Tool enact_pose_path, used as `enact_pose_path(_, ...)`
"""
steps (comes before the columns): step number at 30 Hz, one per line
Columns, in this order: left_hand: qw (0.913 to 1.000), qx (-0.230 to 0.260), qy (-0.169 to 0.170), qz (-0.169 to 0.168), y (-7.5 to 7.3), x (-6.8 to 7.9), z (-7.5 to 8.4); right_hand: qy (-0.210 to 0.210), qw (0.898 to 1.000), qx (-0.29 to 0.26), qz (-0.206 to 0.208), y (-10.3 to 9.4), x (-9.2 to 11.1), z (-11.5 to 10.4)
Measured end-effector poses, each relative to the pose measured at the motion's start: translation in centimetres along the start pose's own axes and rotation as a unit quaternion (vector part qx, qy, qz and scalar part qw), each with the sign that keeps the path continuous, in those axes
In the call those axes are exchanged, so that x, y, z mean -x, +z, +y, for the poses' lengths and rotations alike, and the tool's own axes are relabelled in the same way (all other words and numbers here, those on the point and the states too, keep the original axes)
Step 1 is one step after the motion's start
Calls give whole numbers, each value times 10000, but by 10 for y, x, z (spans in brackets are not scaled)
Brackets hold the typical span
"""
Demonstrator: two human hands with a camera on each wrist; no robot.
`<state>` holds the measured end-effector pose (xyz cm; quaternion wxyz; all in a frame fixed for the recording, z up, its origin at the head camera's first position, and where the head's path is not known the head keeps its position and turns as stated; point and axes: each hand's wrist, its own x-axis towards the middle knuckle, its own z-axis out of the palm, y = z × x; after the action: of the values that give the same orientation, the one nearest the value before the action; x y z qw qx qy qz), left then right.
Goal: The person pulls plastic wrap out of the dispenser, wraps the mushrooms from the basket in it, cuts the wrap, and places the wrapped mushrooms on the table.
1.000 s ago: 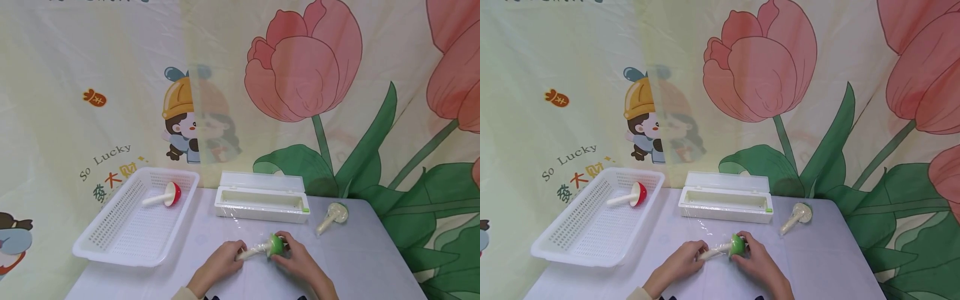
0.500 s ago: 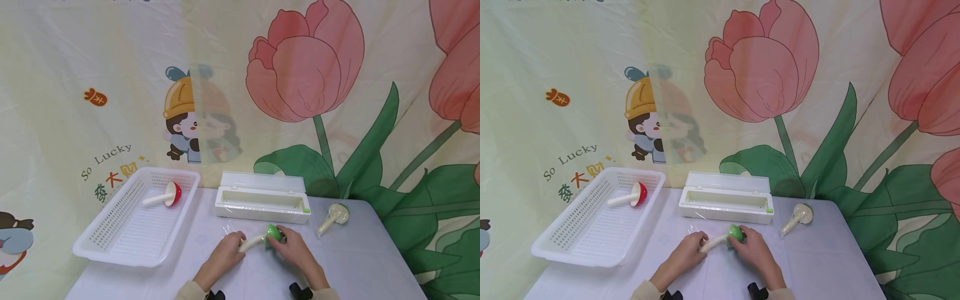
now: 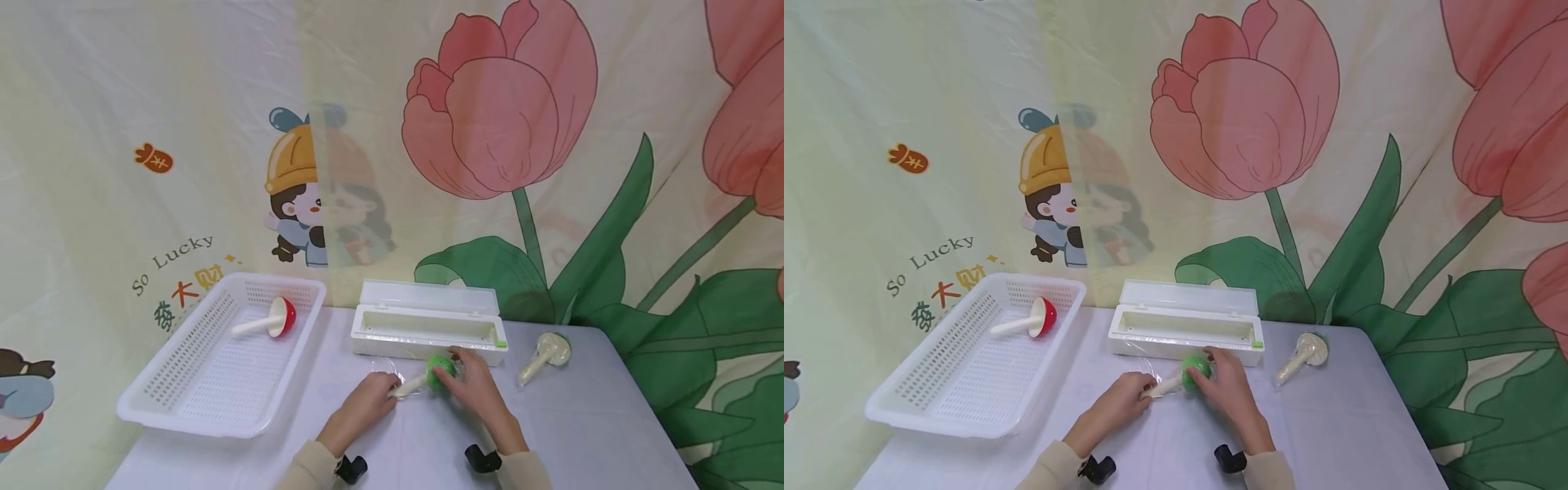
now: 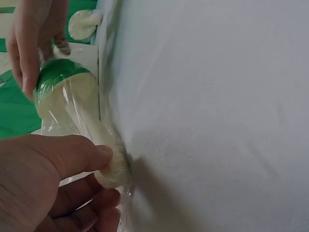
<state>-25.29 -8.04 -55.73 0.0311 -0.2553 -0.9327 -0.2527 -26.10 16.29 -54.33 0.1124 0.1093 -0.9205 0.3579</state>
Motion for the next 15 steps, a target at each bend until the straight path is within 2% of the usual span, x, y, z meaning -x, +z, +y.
enact_pose_path(2,10000,-19,24,-52,-1,-1,-1,-347,9993,-125,-56,-1,-1,-2)
enact_pose_path(5,10000,-82,-35,-13,-3,-2,-1,-598,9968,-303,-426,-2,-2,-2)
enact_pose_path(9,9995,-226,-140,171,0,-1,-2,-429,9958,-225,-780,1,-3,0)
enact_pose_path(15,9984,-306,-351,333,6,0,-2,-381,9971,-93,-657,5,-4,3)
